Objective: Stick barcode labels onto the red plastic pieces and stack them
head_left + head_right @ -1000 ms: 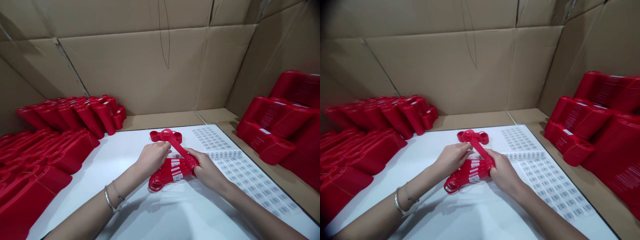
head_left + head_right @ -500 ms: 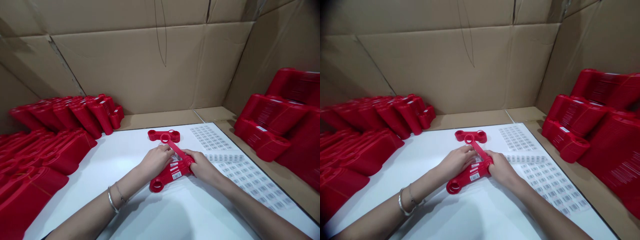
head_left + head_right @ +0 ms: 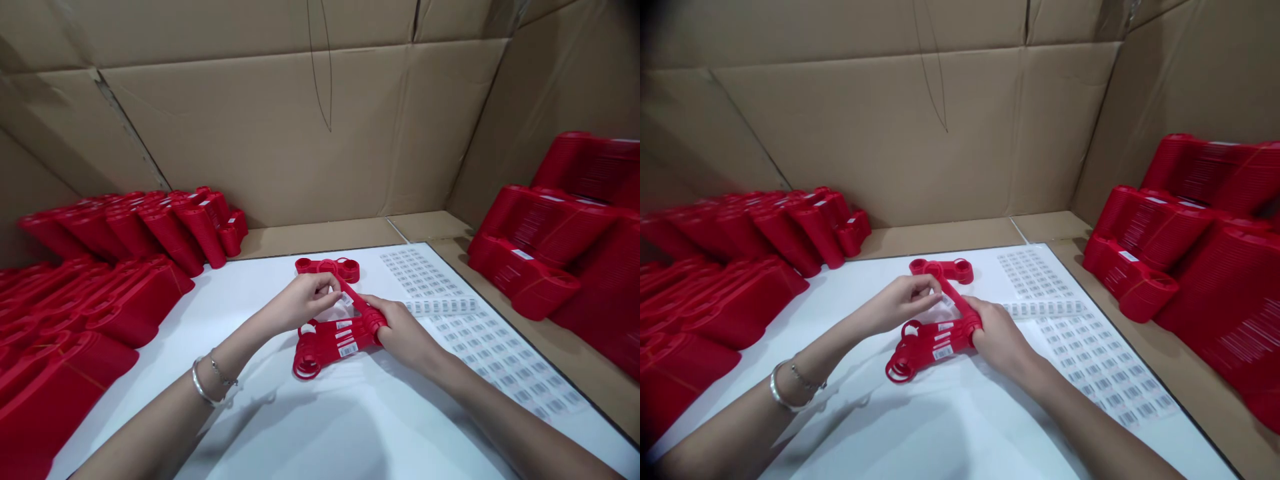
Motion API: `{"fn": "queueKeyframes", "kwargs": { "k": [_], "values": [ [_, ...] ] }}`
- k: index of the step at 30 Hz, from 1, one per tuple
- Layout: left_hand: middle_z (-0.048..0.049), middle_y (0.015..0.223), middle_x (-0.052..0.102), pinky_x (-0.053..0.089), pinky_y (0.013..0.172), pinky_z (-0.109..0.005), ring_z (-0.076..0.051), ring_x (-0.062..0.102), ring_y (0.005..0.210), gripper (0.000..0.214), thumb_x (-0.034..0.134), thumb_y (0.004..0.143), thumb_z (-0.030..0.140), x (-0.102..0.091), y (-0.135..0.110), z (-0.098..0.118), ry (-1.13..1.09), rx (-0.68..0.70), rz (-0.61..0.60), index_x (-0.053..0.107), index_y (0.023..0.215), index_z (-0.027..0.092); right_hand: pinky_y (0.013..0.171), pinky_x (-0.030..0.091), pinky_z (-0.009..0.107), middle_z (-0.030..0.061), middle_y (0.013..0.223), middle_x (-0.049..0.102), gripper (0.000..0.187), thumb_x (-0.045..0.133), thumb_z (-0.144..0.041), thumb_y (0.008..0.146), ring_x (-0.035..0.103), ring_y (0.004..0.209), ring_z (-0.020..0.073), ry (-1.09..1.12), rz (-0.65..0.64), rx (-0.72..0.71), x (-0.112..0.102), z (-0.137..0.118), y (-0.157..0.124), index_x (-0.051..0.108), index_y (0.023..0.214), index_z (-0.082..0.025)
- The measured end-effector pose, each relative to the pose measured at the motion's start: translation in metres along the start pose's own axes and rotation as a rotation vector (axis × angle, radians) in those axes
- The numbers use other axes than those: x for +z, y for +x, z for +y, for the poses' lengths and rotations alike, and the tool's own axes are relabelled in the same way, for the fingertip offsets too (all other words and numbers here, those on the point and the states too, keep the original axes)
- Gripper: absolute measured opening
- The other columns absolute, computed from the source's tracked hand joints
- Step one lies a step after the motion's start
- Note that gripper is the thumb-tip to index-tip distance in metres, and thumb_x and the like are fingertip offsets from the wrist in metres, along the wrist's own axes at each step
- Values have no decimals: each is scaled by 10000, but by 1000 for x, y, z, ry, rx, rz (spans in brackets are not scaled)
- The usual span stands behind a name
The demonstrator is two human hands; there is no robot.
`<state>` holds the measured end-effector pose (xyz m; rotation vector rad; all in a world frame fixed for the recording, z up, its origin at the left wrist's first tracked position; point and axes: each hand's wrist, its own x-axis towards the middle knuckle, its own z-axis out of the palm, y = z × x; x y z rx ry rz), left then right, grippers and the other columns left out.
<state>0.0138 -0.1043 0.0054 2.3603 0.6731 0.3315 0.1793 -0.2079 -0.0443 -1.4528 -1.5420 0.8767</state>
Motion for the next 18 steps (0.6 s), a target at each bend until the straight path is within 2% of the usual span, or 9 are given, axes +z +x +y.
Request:
{"fn": "queueKeyframes", "kwargs": {
  "k": [6, 13, 18],
  "values": [
    [61, 527, 294, 176, 446, -218, -72, 249, 480, 209, 453, 856, 327, 0, 0, 1, -175, -58, -83, 497, 765, 145, 694, 426, 239, 4, 995, 658, 634, 349, 29, 608, 593, 816, 160, -7, -14, -60, 3, -7, -5, 602, 1129, -227],
    [65, 527, 277, 166, 446, -216, -71, 228, 482, 207, 471, 843, 333, 3, 1, -1, -235, -87, -50, 502, 770, 141, 621, 404, 228, -3, 915, 669, 591, 351, 25, 604, 578, 714, 146, -35, -13, -55, 3, -9, -5, 621, 1072, -212],
    [61, 537, 289, 164, 447, -218, -70, 233, 487, 207, 473, 847, 330, 4, 1, -1, -244, -82, -53, 507, 778, 138, 624, 407, 222, -4, 912, 663, 578, 344, 25, 604, 577, 726, 138, -22, -14, -58, 3, -10, -6, 618, 1056, -209]
  ]
}}
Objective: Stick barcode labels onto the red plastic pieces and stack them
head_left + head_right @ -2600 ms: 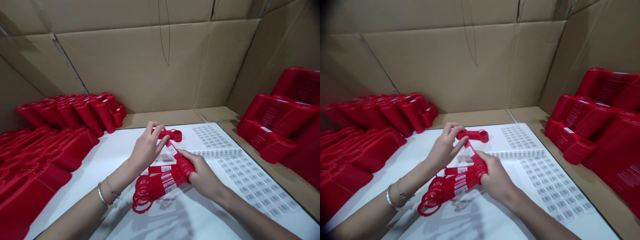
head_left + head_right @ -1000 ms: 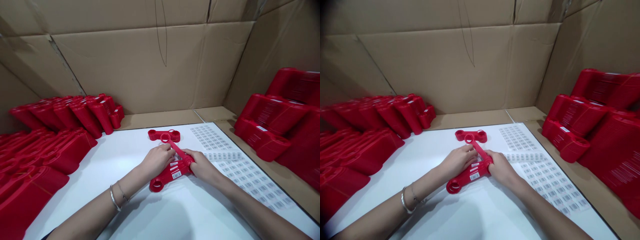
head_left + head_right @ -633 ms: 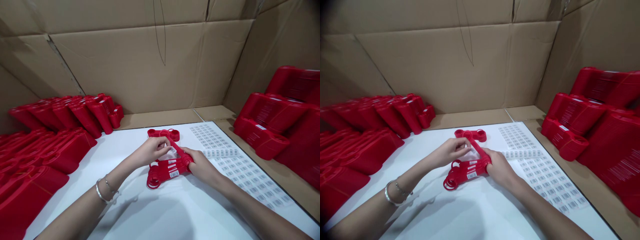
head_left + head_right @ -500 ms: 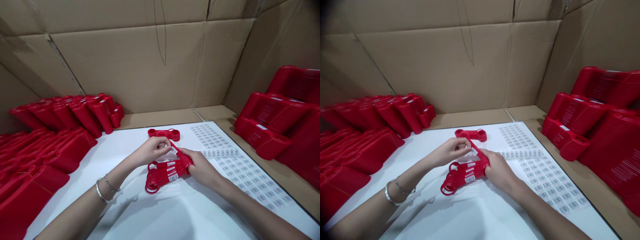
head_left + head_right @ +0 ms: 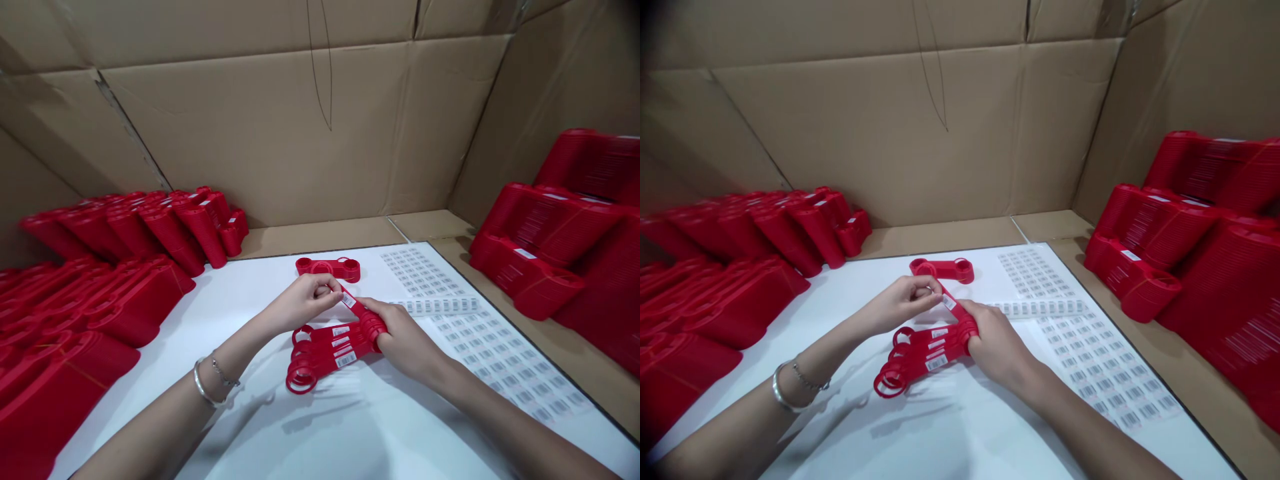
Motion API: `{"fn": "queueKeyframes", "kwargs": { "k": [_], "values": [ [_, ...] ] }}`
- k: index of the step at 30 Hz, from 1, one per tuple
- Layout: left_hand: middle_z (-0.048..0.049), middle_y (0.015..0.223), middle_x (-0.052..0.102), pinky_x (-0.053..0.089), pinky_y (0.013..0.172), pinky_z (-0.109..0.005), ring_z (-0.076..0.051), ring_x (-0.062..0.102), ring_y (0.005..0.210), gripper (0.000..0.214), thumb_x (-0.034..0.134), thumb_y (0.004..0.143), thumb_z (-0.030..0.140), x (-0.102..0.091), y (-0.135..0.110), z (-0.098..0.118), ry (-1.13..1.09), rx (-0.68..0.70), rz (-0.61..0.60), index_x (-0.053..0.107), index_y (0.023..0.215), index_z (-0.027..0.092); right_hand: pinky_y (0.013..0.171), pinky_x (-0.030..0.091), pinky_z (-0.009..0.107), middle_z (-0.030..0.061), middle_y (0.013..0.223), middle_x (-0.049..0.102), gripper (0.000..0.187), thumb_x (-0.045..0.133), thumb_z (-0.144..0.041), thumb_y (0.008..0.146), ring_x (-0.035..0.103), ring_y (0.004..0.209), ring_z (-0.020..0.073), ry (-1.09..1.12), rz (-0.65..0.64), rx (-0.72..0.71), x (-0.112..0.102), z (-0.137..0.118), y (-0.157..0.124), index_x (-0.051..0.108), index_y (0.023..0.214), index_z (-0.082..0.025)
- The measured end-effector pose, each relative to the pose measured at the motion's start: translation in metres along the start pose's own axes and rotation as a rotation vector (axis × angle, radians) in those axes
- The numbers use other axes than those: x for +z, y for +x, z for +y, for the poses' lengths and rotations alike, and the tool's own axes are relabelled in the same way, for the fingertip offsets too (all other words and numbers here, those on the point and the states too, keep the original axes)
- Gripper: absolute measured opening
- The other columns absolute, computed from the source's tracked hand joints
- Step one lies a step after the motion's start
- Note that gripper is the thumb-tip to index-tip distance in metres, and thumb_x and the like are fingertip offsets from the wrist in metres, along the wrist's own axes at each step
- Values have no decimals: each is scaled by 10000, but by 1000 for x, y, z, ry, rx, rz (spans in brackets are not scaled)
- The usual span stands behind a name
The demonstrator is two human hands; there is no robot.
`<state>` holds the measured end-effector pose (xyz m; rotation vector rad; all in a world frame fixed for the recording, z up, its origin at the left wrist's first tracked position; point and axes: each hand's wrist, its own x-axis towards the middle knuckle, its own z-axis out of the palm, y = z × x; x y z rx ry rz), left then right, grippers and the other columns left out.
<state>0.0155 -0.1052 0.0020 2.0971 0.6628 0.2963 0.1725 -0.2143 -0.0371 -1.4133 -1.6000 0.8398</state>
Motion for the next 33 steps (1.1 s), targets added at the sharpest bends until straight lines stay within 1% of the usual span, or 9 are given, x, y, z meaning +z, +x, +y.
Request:
{"fn": "queueKeyframes", "kwargs": {
  "k": [6, 9, 11, 15, 18, 21, 26, 31, 33],
  "values": [
    [70, 504, 266, 187, 436, -207, -74, 243, 462, 238, 432, 874, 350, 4, -1, -2, 130, 20, 63, 518, 796, 143, 630, 405, 228, 5, 906, 657, 535, 340, 25, 607, 574, 731, 144, 14, 11, 2, 2, -1, 0, 616, 1011, -190],
    [49, 536, 386, 257, 476, -208, -81, 335, 481, 222, 420, 883, 334, 11, -3, -4, 441, 120, 200, 528, 810, 154, 630, 405, 224, 8, 888, 649, 490, 340, 28, 614, 568, 735, 142, 45, 24, -13, 3, -3, -2, 605, 970, -180],
    [8, 667, 500, 296, 497, -217, -97, 420, 539, 250, 417, 883, 376, 17, -5, -5, 694, 197, 308, 514, 816, 155, 608, 396, 214, -3, 843, 639, 480, 330, 37, 602, 553, 704, 130, 68, 27, -29, 3, -5, -3, 596, 938, -179],
    [-77, 917, 519, 343, 452, -226, -147, 517, 646, 392, 349, 884, 524, 24, -6, -8, 995, 239, 459, 467, 883, 150, 606, 396, 200, -22, 838, 618, 506, 332, 49, 581, 537, 705, 114, 98, 38, -67, 5, -10, -6, 589, 947, -187],
    [-121, 1101, 461, 432, 480, -254, -186, 561, 780, 451, 324, 877, 572, 24, -5, -10, 1008, 237, 583, 414, 1040, 162, 630, 417, 212, -18, 915, 622, 537, 333, 44, 611, 547, 740, 120, 130, 31, -80, 5, -12, -6, 581, 1020, -201],
    [-126, 1218, 389, 491, 546, -289, -197, 566, 869, 425, 324, 899, 518, 22, -4, -11, 950, 232, 623, 342, 1167, 189, 649, 418, 230, -13, 942, 628, 543, 338, 41, 623, 548, 745, 128, 105, 39, -88, 5, -12, -5, 587, 1038, -206],
    [-85, 1178, 404, 506, 588, -305, -167, 573, 814, 268, 269, 941, 344, 21, -2, -11, 875, 131, 593, 409, 1127, 210, 675, 412, 233, -11, 952, 634, 557, 342, 44, 619, 552, 765, 132, 85, 10, -109, 5, -12, -4, 599, 1044, -210],
    [-139, 1254, 344, 515, 729, -429, -281, 490, 1037, 520, 455, 815, 575, 26, -3, -14, 812, 194, 493, 413, 1162, 190, 625, 410, 219, -15, 877, 633, 472, 343, 30, 613, 566, 753, 137, 66, 42, -52, 5, -5, -4, 592, 946, -194],
    [-142, 1274, 322, 492, 796, -462, -299, 444, 1095, 592, 507, 770, 606, 26, -2, -16, 739, 218, 451, 400, 1187, 200, 614, 407, 217, -15, 853, 633, 434, 343, 26, 606, 569, 749, 141, 55, 44, -35, 3, -2, -3, 585, 896, -187]
  ]
}}
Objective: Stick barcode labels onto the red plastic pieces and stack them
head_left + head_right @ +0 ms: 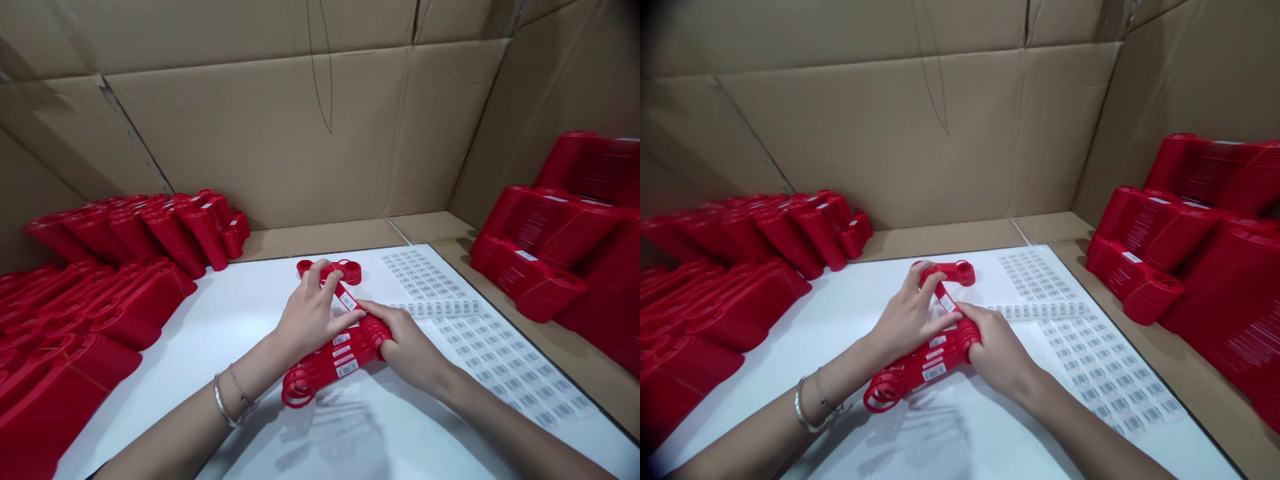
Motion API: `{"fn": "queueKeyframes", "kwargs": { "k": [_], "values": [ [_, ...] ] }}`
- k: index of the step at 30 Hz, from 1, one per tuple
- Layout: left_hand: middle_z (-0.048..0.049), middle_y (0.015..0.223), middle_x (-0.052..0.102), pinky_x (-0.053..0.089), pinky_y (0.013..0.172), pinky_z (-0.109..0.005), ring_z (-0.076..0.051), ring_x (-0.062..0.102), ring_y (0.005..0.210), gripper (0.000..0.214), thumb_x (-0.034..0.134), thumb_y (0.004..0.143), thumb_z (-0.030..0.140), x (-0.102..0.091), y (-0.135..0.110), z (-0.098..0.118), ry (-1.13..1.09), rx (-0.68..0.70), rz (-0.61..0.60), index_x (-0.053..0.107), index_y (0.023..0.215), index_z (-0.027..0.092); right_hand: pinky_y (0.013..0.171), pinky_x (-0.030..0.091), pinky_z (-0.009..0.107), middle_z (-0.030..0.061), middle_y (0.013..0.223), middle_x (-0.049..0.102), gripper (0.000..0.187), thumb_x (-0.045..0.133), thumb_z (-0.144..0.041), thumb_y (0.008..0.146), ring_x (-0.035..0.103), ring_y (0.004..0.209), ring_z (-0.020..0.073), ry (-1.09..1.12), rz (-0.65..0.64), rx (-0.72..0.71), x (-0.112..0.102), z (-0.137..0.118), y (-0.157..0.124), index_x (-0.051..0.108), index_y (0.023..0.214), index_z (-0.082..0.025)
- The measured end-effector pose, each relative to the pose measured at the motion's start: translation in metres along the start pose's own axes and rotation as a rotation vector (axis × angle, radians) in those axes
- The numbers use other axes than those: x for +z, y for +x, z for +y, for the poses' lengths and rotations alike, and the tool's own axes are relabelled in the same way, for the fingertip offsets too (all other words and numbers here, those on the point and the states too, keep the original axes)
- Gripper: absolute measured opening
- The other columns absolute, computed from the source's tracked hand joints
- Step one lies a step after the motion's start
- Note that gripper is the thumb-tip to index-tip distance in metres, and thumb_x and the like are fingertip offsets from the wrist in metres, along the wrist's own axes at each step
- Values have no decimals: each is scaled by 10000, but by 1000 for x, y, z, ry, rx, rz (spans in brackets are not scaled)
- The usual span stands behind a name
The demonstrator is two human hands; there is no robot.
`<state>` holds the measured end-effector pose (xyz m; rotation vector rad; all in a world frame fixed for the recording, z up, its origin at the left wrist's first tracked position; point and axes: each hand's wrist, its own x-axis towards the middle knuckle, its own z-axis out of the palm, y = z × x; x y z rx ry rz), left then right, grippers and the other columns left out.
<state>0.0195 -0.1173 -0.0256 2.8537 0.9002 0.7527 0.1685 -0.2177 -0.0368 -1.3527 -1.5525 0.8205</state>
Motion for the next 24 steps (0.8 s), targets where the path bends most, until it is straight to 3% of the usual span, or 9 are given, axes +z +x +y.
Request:
{"fn": "queueKeyframes", "kwargs": {
  "k": [3, 6, 9, 12, 15, 20, 24],
  "values": [
    [-119, 1222, 359, 474, 828, -413, -243, 469, 1050, 457, 517, 825, 478, 0, 3, -9, -177, 3, 55, 408, 1181, 214, 643, 418, 226, -18, 830, 641, 437, 334, 20, 600, 568, 727, 142, 2, -21, 15, -4, 1, 1, 593, 883, -191],
    [-74, 1048, 439, 466, 758, -320, -156, 509, 872, 192, 412, 889, 225, 0, 6, -19, -346, -30, 158, 460, 1073, 196, 679, 430, 238, -9, 854, 652, 489, 336, 13, 590, 578, 745, 151, 0, -54, 38, -8, 2, 0, 624, 925, -196],
    [-49, 961, 450, 444, 690, -275, -122, 495, 755, 239, 365, 812, 50, 2, 7, -23, -446, -35, 178, 471, 984, 178, 696, 433, 236, 3, 939, 657, 593, 336, 10, 561, 589, 803, 159, 26, -61, 58, -13, 6, -2, 629, 1031, -201],
    [-49, 981, 445, 436, 699, -270, -118, 490, 755, 248, 407, 763, 33, 2, 7, -19, -496, -23, 146, 473, 959, 170, 627, 419, 212, -13, 880, 659, 645, 329, -3, 542, 579, 735, 143, 32, -38, 88, -15, 7, -3, 622, 1077, -211],
    [-44, 966, 453, 426, 709, -266, -126, 485, 788, 132, 435, 820, 108, 1, 8, -13, -518, -76, 162, 477, 929, 169, 605, 401, 202, -32, 830, 654, 660, 321, -3, 530, 562, 685, 125, -4, -38, 62, -15, 5, -4, 631, 1068, -229],
    [-39, 926, 438, 401, 665, -247, -130, 464, 789, 148, 396, 800, 53, 2, 8, -10, -539, -145, 212, 453, 877, 166, 656, 419, 215, -26, 909, 661, 667, 324, 1, 540, 582, 751, 131, -20, -22, 63, -14, 6, -4, 626, 1083, -240],
    [-31, 892, 435, 397, 662, -253, -131, 450, 764, 233, 379, 710, -11, 6, 5, -9, -470, -82, 195, 439, 847, 168, 733, 447, 239, -2, 1035, 649, 666, 339, -1, 573, 595, 858, 154, -7, 25, 92, -14, 10, -3, 599, 1143, -230]
  ]
}}
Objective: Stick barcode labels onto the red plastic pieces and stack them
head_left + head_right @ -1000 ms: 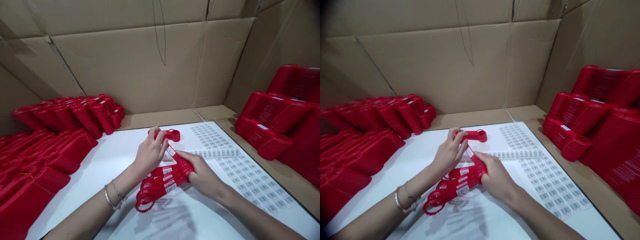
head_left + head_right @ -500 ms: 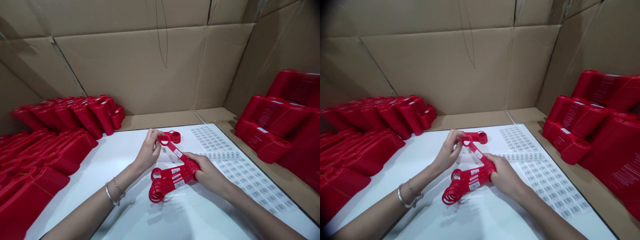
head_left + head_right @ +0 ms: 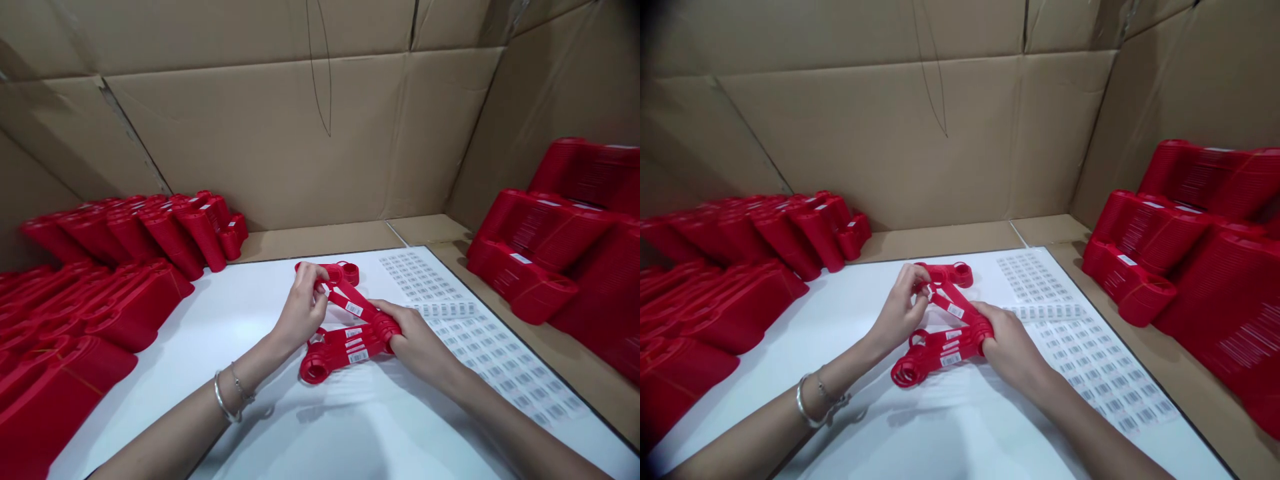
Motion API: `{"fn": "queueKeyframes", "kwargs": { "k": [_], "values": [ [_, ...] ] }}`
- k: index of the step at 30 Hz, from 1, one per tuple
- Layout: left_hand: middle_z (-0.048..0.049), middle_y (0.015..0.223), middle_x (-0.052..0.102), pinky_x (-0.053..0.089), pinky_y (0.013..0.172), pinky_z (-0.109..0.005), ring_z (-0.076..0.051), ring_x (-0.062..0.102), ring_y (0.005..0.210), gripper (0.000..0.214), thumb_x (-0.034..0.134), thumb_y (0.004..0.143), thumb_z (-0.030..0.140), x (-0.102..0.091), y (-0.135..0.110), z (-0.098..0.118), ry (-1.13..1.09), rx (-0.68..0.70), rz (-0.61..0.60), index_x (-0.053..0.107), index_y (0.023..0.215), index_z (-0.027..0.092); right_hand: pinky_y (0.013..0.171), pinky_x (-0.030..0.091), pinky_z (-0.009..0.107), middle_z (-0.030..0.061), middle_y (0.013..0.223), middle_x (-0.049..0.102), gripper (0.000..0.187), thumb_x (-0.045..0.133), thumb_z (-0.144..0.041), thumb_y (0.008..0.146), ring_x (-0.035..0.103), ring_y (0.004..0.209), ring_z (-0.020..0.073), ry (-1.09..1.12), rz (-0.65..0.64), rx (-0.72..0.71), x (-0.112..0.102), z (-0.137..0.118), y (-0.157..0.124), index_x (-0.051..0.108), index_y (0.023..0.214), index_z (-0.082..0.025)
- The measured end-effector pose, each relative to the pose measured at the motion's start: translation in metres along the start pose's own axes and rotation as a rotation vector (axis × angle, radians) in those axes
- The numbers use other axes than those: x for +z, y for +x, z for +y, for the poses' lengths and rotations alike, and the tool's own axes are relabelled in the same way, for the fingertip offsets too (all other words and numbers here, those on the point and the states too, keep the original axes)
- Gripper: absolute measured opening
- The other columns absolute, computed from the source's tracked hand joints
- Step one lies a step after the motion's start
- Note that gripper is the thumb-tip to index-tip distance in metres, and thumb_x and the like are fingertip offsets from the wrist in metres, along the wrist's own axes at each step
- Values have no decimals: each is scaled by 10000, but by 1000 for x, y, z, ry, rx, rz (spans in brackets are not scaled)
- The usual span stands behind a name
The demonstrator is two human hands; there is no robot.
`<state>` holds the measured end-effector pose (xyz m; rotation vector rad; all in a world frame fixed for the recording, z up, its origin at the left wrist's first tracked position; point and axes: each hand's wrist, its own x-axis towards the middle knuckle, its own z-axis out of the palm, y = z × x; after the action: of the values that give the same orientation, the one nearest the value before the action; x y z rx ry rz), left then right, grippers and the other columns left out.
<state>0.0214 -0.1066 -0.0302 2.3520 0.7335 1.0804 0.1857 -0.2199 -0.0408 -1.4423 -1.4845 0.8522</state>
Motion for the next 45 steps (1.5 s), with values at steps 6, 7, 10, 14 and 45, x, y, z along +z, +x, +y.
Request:
{"fn": "queueKeyframes", "kwargs": {
  "k": [6, 7, 10, 14, 45],
  "values": [
    [-37, 854, 478, 424, 652, -285, -142, 489, 727, 121, 433, 869, 233, 4, -6, -2, 206, 32, -187, 513, 810, 164, 733, 470, 266, 20, 1057, 646, 687, 338, 9, 575, 600, 883, 176, 2, 7, 21, -3, 4, 0, 578, 1181, -210],
    [-35, 833, 484, 424, 642, -284, -140, 491, 710, 172, 411, 889, 254, 5, -6, -3, 242, 28, -200, 520, 791, 163, 732, 473, 268, 23, 1074, 641, 694, 339, 11, 575, 598, 895, 179, -1, 13, 17, -3, 5, 0, 571, 1190, -210],
    [-32, 807, 513, 425, 629, -276, -138, 502, 693, 198, 389, 902, 235, 6, -6, -2, 315, 51, -243, 537, 794, 161, 764, 472, 283, 28, 1132, 617, 701, 347, 16, 578, 588, 936, 184, -13, 43, -6, -5, 7, 2, 560, 1205, -212],
    [-39, 834, 579, 436, 654, -278, -158, 550, 741, 220, 384, 902, 222, 6, -4, 4, 392, 74, -368, 583, 830, 163, 796, 462, 288, 25, 1134, 617, 692, 354, 20, 587, 583, 948, 181, -32, 46, -27, -5, 7, 3, 562, 1203, -217],
    [-85, 1002, 617, 456, 679, -272, -154, 599, 780, 338, 527, 823, 385, -7, 16, 17, -479, -498, -112, 475, 1066, 156, 784, 465, 243, 22, 1150, 598, 692, 358, 23, 571, 576, 929, 174, 89, 94, -68, -1, -5, -1, 535, 1204, -194]
  ]
}}
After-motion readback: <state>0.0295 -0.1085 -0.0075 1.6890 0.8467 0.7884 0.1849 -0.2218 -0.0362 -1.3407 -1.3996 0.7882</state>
